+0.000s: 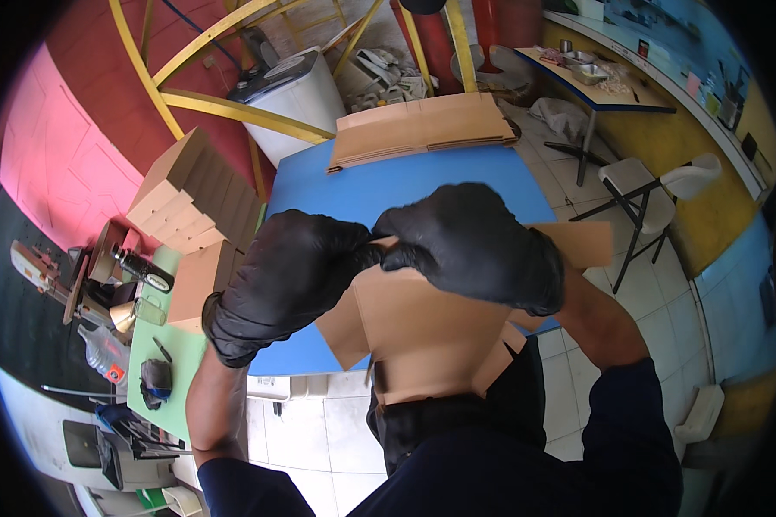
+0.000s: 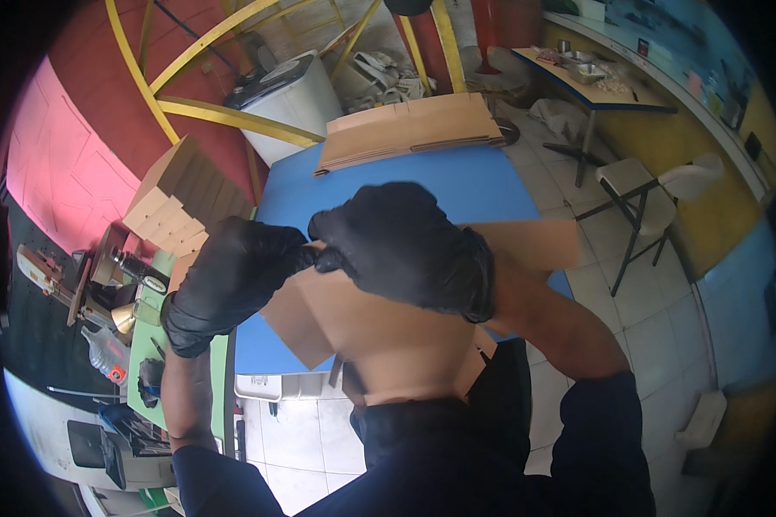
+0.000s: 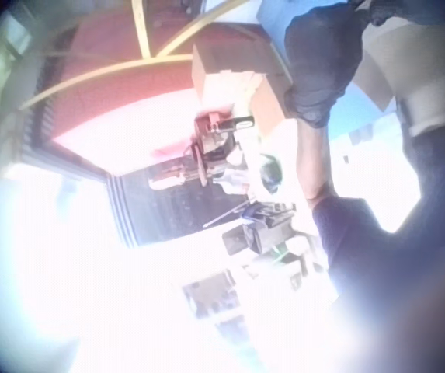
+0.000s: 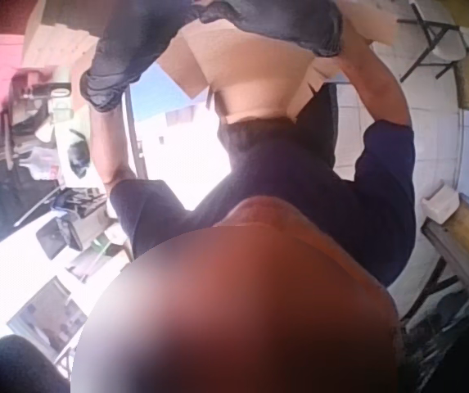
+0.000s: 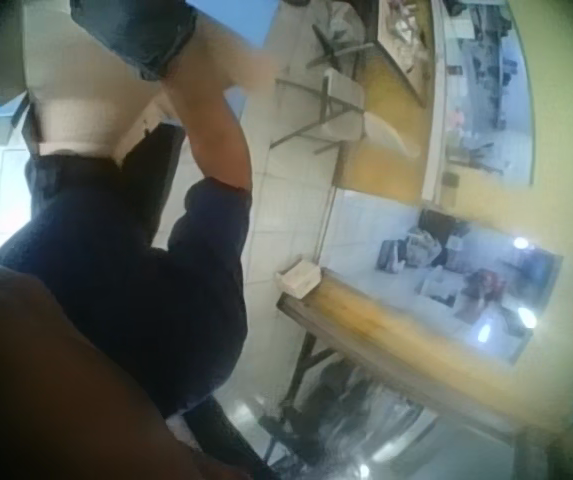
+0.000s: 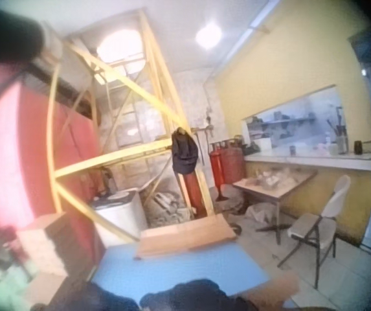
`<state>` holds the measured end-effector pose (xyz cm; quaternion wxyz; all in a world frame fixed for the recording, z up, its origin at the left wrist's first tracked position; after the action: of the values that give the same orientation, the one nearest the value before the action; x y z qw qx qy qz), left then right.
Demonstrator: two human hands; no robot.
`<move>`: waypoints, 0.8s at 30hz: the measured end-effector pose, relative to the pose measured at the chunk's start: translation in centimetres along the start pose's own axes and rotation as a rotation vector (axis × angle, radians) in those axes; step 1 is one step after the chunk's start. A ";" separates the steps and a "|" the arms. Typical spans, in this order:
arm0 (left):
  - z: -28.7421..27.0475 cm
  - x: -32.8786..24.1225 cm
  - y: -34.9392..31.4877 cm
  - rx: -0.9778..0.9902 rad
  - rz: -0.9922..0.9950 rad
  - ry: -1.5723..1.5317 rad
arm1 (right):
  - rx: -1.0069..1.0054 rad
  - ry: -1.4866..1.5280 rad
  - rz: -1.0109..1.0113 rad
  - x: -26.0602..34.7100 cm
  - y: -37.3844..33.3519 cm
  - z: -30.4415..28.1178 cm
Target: The person assembles flat cardboard boxes on a blue table. They fold the side flaps and tuck the tabs to form the box shape, then place the finished box aside and repeat with another flat piece.
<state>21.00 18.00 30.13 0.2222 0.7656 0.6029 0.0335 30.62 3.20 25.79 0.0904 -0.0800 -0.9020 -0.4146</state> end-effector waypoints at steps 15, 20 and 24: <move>-3.4 0.1 -0.8 0.115 -0.216 -0.261 | 0.000 0.085 -0.016 0.5 -0.7 -1.4; -4.8 1.3 -2.4 0.090 -0.266 -0.205 | 0.009 0.150 -0.030 -0.3 -1.5 -2.2; -6.7 1.3 -3.6 -0.063 -0.166 -0.285 | 0.056 0.201 0.084 -1.6 -2.7 -3.5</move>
<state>15.95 21.85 34.51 0.3314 0.7028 0.6250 -0.0749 31.97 -1.26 25.68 0.1999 -0.0732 -0.8954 -0.3911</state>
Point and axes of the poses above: each hand's wrist, its own y-axis towards the middle knuckle, its own z-axis out of the palm, x = y × z, the point moved 4 cm from there along y, towards the middle knuckle, and after that the axes turned 9 degrees about -x, right-handed, at the moved point
